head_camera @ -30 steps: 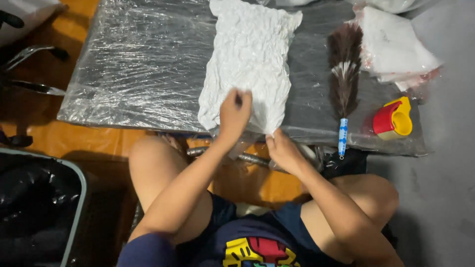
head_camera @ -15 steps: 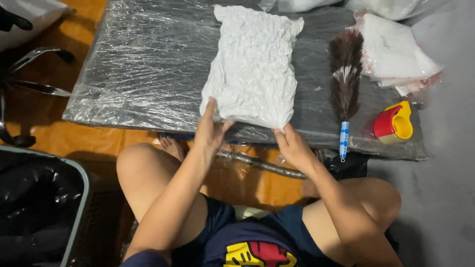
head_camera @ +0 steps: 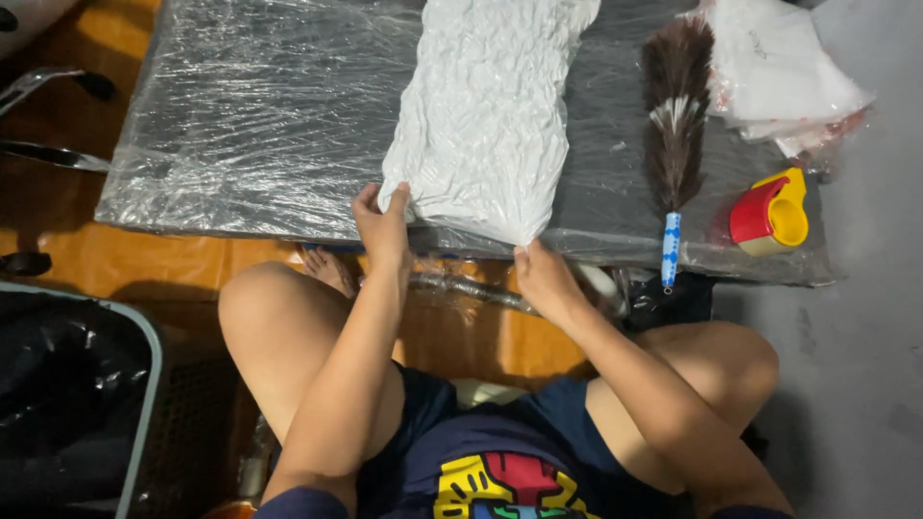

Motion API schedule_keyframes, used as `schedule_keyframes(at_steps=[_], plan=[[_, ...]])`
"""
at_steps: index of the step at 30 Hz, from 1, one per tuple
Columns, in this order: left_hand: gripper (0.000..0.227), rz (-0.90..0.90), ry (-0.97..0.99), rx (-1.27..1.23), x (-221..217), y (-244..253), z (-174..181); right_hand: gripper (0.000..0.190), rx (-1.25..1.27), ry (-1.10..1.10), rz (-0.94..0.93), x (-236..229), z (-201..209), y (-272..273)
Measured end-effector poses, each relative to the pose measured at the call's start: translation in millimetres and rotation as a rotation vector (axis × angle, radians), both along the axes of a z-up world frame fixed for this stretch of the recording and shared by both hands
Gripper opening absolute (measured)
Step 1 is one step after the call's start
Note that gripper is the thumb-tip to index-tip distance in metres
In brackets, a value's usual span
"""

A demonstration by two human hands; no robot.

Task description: Vacuum sealing a foam cushion or pillow inside a plastic bag using a vacuum hose and tape for compression.

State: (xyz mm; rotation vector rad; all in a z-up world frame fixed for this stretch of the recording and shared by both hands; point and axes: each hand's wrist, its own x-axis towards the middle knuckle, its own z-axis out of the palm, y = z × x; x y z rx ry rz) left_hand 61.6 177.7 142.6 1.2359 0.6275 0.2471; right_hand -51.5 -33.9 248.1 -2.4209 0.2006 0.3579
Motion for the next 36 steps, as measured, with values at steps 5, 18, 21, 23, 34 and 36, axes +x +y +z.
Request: schedule_keyframes(at_steps=[5,18,21,23,34,36], plan=[[0.058,0.020,-0.251,0.645,-58,-8,49,0.045,-0.005,-0.027,-0.045,-3,-1,-2],[0.029,-0.717,-0.054,0.281,-104,-97,35,0.040,-0.431,0.042,-0.006,-4,-37,2],[0.027,-0.691,0.007,0.308,-104,-110,21,0.046,-0.461,0.072,0.026,-9,-43,-3],[0.029,-0.677,0.115,0.248,-103,-115,17,0.047,-0.501,-0.139,-0.026,-14,-62,-6],[0.022,-0.636,0.170,0.065,-103,-130,0,0.069,-0.547,-0.493,0.069,-42,-54,-1],[0.022,-0.641,0.189,0.029,-103,-127,7,0.062,-0.567,-0.612,0.070,-42,-58,-5]])
